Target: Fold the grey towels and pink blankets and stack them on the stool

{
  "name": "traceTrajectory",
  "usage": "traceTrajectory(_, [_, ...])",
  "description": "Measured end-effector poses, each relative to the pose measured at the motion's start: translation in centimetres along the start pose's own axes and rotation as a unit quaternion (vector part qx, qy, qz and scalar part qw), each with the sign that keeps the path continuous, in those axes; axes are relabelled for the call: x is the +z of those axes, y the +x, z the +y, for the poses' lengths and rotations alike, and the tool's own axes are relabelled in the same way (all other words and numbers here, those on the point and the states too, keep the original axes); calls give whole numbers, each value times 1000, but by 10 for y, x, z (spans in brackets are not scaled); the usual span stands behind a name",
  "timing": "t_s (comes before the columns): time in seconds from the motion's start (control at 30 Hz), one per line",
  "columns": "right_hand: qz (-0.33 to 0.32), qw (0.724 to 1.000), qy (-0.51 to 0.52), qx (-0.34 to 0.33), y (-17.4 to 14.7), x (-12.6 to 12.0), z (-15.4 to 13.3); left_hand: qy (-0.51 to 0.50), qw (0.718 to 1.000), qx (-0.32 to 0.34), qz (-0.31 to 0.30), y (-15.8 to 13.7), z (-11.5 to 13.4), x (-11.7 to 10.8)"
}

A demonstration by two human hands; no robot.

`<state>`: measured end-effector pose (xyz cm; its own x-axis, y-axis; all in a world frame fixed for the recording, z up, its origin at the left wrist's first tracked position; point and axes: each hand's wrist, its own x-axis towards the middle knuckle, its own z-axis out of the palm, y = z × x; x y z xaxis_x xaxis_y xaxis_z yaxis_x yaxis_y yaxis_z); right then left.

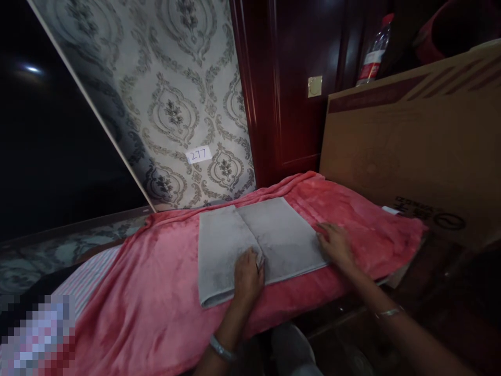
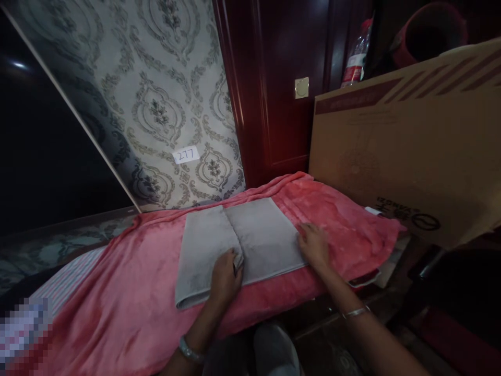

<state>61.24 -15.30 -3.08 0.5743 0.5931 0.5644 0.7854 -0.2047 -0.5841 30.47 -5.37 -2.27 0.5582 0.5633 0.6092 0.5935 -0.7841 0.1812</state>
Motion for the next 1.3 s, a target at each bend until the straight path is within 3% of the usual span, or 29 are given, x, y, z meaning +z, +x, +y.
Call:
traceTrajectory(0.1, [-82,979,186,10,28,29,-46,46,996,45,54,-9,1,6])
traceTrajectory(0.17, [-187,935,286,91,45,58,-80,68,992,67,86,-11,2,5])
traceTrajectory(0.27, [-260,901,316,144,67,104,-123,91,982,109,127,-12,2,-1])
traceTrajectory(0.43, [-314,889,293,157,101,165,-167,92,976,127,154,-14,0,-1])
traceTrajectory(0.63, [-317,911,235,121,130,209,-196,67,975,118,175,-19,-3,11])
traceTrajectory(0.83, [-285,936,198,61,141,216,-207,61,971,142,183,-16,-6,-1])
traceTrajectory(1.0, [-249,957,140,55,133,199,-182,38,969,163,180,-15,7,-3])
traceTrajectory(1.13, [-272,956,92,65,126,190,-159,36,970,164,179,-21,12,10])
traceTrajectory(1.3, [-297,951,72,50,125,187,-159,38,974,173,142,-26,10,9])
